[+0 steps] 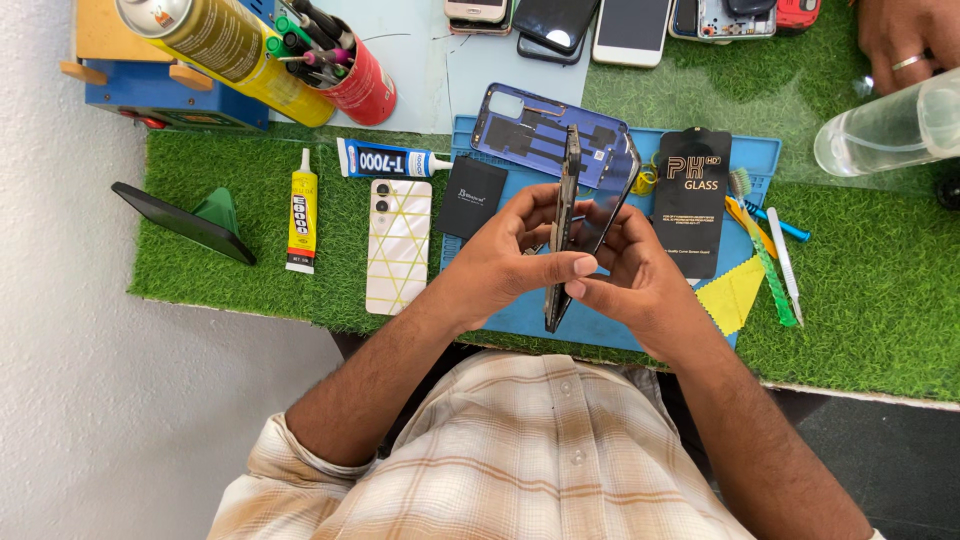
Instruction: The person cleans small disassembled phone components with a brush and by hand, then picks up a screen protector packet and a phone frame, peels the protective film from the frame, and works on the opened phone body at the repair mat.
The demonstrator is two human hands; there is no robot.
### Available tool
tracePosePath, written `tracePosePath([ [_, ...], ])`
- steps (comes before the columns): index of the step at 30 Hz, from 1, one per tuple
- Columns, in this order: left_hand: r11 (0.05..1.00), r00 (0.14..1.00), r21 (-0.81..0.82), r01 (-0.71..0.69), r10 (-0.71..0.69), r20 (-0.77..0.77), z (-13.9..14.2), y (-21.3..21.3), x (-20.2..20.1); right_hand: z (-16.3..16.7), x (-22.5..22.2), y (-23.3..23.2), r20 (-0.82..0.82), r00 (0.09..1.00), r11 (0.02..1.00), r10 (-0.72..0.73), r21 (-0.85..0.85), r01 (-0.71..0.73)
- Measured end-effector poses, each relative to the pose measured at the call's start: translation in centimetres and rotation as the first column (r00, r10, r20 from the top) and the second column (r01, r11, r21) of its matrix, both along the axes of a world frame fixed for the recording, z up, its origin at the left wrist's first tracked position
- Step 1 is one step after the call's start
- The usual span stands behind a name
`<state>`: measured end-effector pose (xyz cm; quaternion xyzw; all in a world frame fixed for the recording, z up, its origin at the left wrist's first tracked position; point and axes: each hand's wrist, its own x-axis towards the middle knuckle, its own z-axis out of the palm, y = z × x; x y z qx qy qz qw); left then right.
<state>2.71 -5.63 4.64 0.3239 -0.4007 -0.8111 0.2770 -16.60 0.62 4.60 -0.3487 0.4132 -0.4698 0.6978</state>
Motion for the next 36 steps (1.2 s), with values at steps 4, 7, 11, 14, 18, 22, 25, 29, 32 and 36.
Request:
tracePosePath([
  [4,1.0,1.0,-0.002,-0.003,0.003,-0.014,0.1,0.1,0.2,0.0,0.0,0.2,0.002,1.0,1.0,-0.003,-0.007,0.003],
  [7,1.0,1.0,-0.022,-0.012,0.011,-0.029,0.4,0.1,0.3,-0.1,-0.1,0.3,-0.002,1.0,1.0,-0.008,-0.016,0.008],
  [11,0.997,0.998,-0.081,-0.019,0.013,-0.065,0.9,0.1,0.5,-0.2,-0.1,0.6,-0.002,0.999,0.995,-0.038,-0.097,0.038],
  [14,0.998,0.995,-0.059,-0.029,0.023,-0.097,1.3,0.1,0.6,-0.2,-0.1,0.9,0.001,0.999,0.993,-0.042,-0.114,0.042],
  [18,0.999,0.995,-0.039,-0.031,0.027,-0.095,1.6,0.1,0.7,-0.2,-0.2,1.0,0.057,0.997,0.992,-0.053,-0.113,0.059],
  [22,0.993,0.998,-0.113,-0.028,0.021,-0.065,1.6,0.2,0.8,0.0,-0.2,1.0,0.038,0.998,0.99,-0.049,-0.132,0.053],
  [25,0.996,0.996,-0.088,-0.031,0.023,-0.085,1.6,0.2,0.9,0.2,-0.1,1.0,0.034,0.998,0.986,-0.046,-0.156,0.05],
  [29,0.996,0.995,-0.079,-0.03,0.023,-0.092,1.6,0.2,1.2,0.3,0.1,1.1,0.044,0.998,0.987,-0.046,-0.15,0.052],
  [32,0.992,0.993,-0.126,0.009,-0.023,-0.112,1.7,0.1,1.4,-0.1,0.0,1.4,0.08,0.995,0.992,-0.058,-0.111,0.067],
  [36,0.985,0.993,-0.17,0.035,-0.053,-0.102,2.2,0.1,1.3,-1.7,-1.0,1.6,0.212,0.974,0.996,-0.081,-0.01,0.085],
])
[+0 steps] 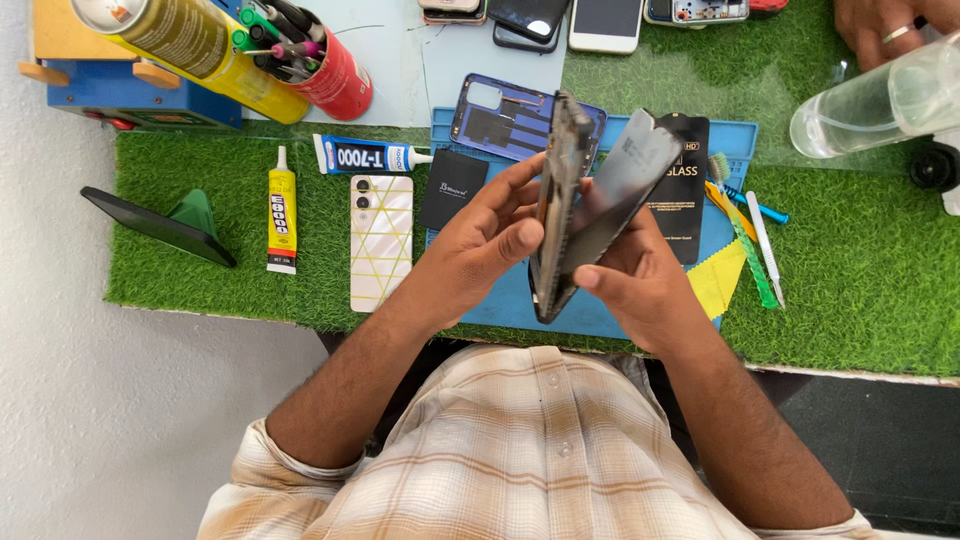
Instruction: The person cleans small disassembled phone components with a brush and by hand, then picks up a screen protector packet and a phone frame, peels the protective film from the frame, and works on the opened phone body at the repair mat.
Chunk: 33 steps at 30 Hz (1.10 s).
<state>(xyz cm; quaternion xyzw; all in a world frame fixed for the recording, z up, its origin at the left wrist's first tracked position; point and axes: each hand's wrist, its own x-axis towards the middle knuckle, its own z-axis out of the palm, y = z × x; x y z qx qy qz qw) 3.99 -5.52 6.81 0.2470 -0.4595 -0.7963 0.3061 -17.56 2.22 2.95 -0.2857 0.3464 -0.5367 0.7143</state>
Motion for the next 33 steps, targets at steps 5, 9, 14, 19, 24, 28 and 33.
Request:
tracePosePath([
  [5,0.869,0.914,-0.485,-0.095,0.27,0.304,1.9,1.4,-0.3,-1.9,-2.8,0.1,0.352,0.933,0.987,0.07,0.115,-0.117],
  [9,0.558,0.799,-0.828,-0.054,0.522,0.299,3.1,1.8,-1.1,-2.8,-3.3,0.7,0.421,0.904,0.987,0.069,0.104,-0.124],
  [14,0.442,0.763,-0.897,-0.001,0.58,0.284,3.9,0.9,-1.6,-4.0,-3.6,1.1,0.508,0.852,0.985,0.125,0.043,-0.169],
  [19,0.422,0.8,-0.906,-0.025,0.553,0.235,4.3,0.7,-2.2,-6.9,-5.0,2.1,0.493,0.869,0.986,0.052,0.115,-0.124],
  [24,0.349,0.795,-0.936,-0.034,0.577,0.187,4.2,0.0,-3.6,-8.9,-5.5,2.8,0.515,0.855,0.983,0.055,0.122,-0.137],
  [28,0.342,0.816,-0.939,-0.043,0.554,0.165,4.4,-0.2,-3.8,-9.0,-5.9,3.0,0.472,0.881,0.985,0.039,0.131,-0.114],
  [33,0.352,0.825,-0.935,-0.025,0.536,0.18,4.6,-0.1,-3.8,-10.0,-6.2,3.3,0.534,0.845,0.98,0.043,0.143,-0.14],
])
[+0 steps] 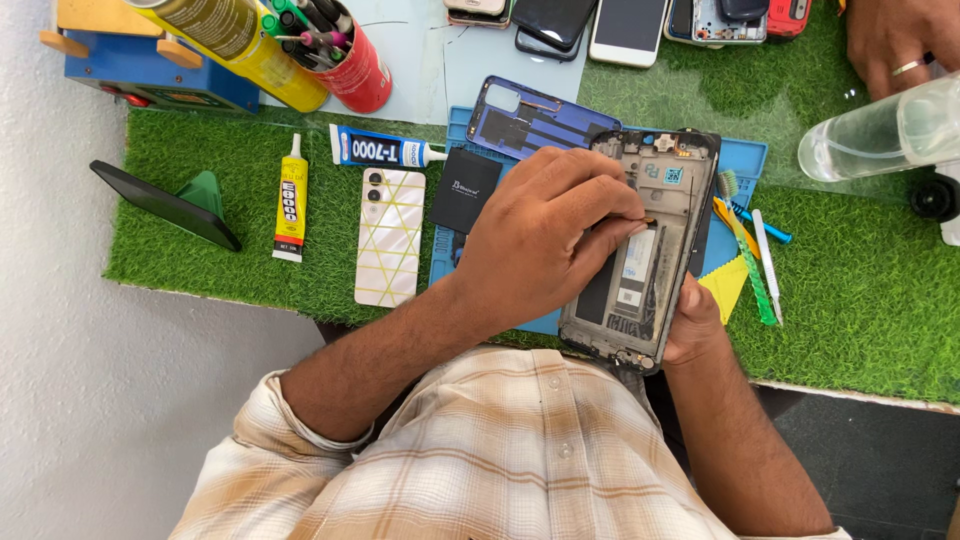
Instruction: The person cleans small disassembled phone components with a brush and by hand, then picks up a screen protector packet and a phone frame, peels the protective film from the frame, and works on the opened phone body at the repair mat.
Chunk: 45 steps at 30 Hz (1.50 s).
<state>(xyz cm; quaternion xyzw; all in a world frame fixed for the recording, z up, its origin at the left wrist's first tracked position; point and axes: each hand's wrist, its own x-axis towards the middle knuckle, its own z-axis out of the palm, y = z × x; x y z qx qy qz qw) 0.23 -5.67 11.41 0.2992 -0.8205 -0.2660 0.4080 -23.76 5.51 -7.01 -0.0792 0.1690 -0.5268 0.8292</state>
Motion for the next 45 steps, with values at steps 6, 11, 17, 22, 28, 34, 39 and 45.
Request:
tracePosePath([
  [6,0.99,0.998,0.141,-0.031,0.039,-0.049,0.4,1.7,0.1,2.0,1.3,-1.1,-0.082,0.997,0.999,-0.012,-0.033,0.009],
  [11,0.859,0.995,0.508,0.064,-0.018,-0.095,-0.1,3.0,-0.1,5.5,2.8,-2.0,-0.366,0.926,0.991,-0.089,-0.127,0.045],
  [17,0.533,0.981,0.827,0.181,-0.035,-0.192,-1.3,2.3,-0.2,6.6,3.6,-2.3,-0.381,0.921,0.991,-0.084,-0.132,0.036],
  [22,0.491,0.964,0.836,0.245,-0.03,-0.265,-1.6,2.5,-0.4,7.6,4.0,-2.5,-0.411,0.907,0.987,-0.088,-0.158,0.025],
  [28,0.715,0.99,0.685,0.14,-0.084,-0.115,-1.5,2.7,-0.2,7.9,4.7,-2.8,-0.357,0.93,0.985,-0.084,-0.171,0.023],
  [34,0.719,0.99,0.682,0.134,-0.062,-0.129,-1.3,2.9,-0.4,6.8,4.7,-2.4,-0.406,0.896,0.972,-0.178,-0.215,0.096],
  [39,0.388,0.936,0.862,0.327,-0.008,-0.352,-1.7,2.3,-0.3,6.1,3.8,-1.9,-0.554,0.804,0.966,-0.217,-0.24,0.096],
  [45,0.318,0.936,0.887,0.336,-0.008,-0.352,-2.5,2.2,-0.2,6.1,3.6,-1.9,-0.716,0.655,0.956,-0.242,-0.292,0.035],
])
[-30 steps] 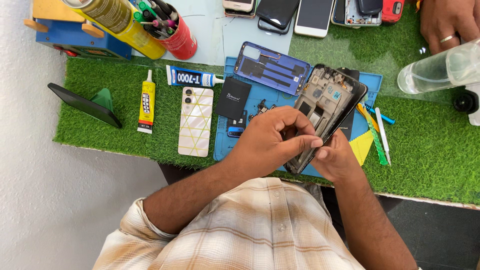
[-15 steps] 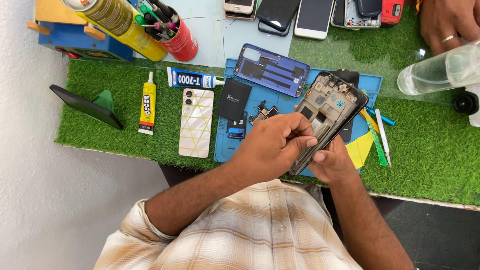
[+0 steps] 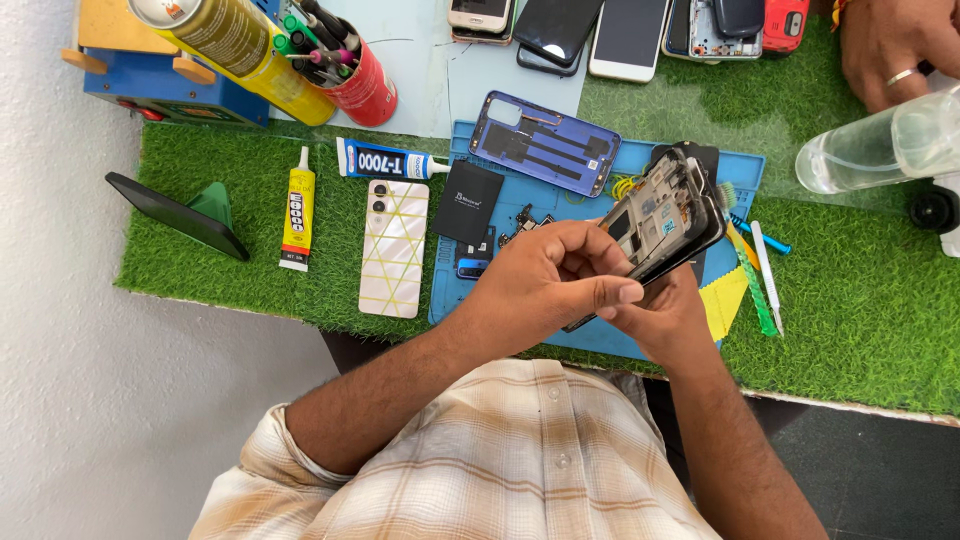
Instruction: The person cleans small disassembled phone components with a brush and by hand, then picks up a screen protector packet and a phone frame, peels the protective film from the frame, and works on the opened phone body at the repair mat.
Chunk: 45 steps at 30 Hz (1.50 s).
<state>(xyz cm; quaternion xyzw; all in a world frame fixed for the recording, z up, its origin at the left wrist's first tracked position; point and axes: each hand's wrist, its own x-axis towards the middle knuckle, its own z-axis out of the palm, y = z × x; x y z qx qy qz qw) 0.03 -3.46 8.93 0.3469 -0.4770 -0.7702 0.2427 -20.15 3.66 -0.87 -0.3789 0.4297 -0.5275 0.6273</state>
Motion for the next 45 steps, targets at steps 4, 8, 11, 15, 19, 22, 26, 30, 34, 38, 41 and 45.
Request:
tracePosePath([
  [4,0.998,0.996,-0.047,-0.039,0.035,-0.077,-0.4,0.1,-0.2,0.6,0.3,0.1,0.076,0.997,1.0,0.001,0.008,-0.001],
  [8,0.992,0.999,-0.124,-0.035,0.033,-0.012,-0.4,0.2,-0.4,1.3,0.8,-0.2,0.284,0.958,0.997,0.033,-0.079,-0.011],
  [11,0.986,0.999,-0.165,-0.014,0.021,0.039,-0.2,0.4,-0.4,1.6,1.3,-0.1,0.262,0.965,0.995,0.02,-0.101,0.007],
  [15,0.985,0.998,-0.169,-0.036,0.043,0.041,0.2,1.0,-0.8,1.5,1.3,0.0,0.253,0.967,0.997,-0.001,-0.079,0.021],
  [19,0.963,0.99,-0.267,-0.037,0.073,0.124,0.4,1.2,-0.9,1.0,1.1,0.1,0.253,0.968,0.993,-0.007,-0.108,0.035],
  [22,0.937,0.985,-0.347,-0.042,0.098,0.144,0.3,1.3,-0.9,0.7,1.2,0.3,0.252,0.968,0.99,-0.014,-0.134,0.049],
  [26,0.941,0.987,-0.332,-0.065,0.11,0.119,-0.2,1.4,-1.0,0.7,1.3,0.3,0.31,0.95,0.989,-0.043,-0.123,0.085],
  [30,0.988,0.995,-0.128,-0.088,0.092,0.024,-1.1,1.5,-1.0,1.2,1.5,0.1,0.343,0.938,0.987,-0.045,-0.132,0.096],
  [34,0.991,0.984,-0.048,-0.123,0.116,-0.134,-1.3,1.3,-0.9,1.7,1.9,-0.2,0.321,0.945,0.976,-0.068,-0.173,0.129],
  [38,0.973,0.993,-0.198,-0.121,0.119,-0.025,-0.2,1.7,-0.5,2.1,2.1,-0.3,0.22,0.968,0.962,-0.121,-0.215,0.169],
  [41,0.954,0.989,-0.295,-0.043,0.083,0.124,0.7,1.8,0.3,2.3,2.2,-0.4,0.147,0.984,0.954,-0.102,-0.267,0.139],
  [45,0.932,0.979,-0.363,-0.022,0.093,0.179,1.0,1.8,0.7,2.4,2.4,-0.8,0.177,0.976,0.948,-0.126,-0.268,0.171],
])
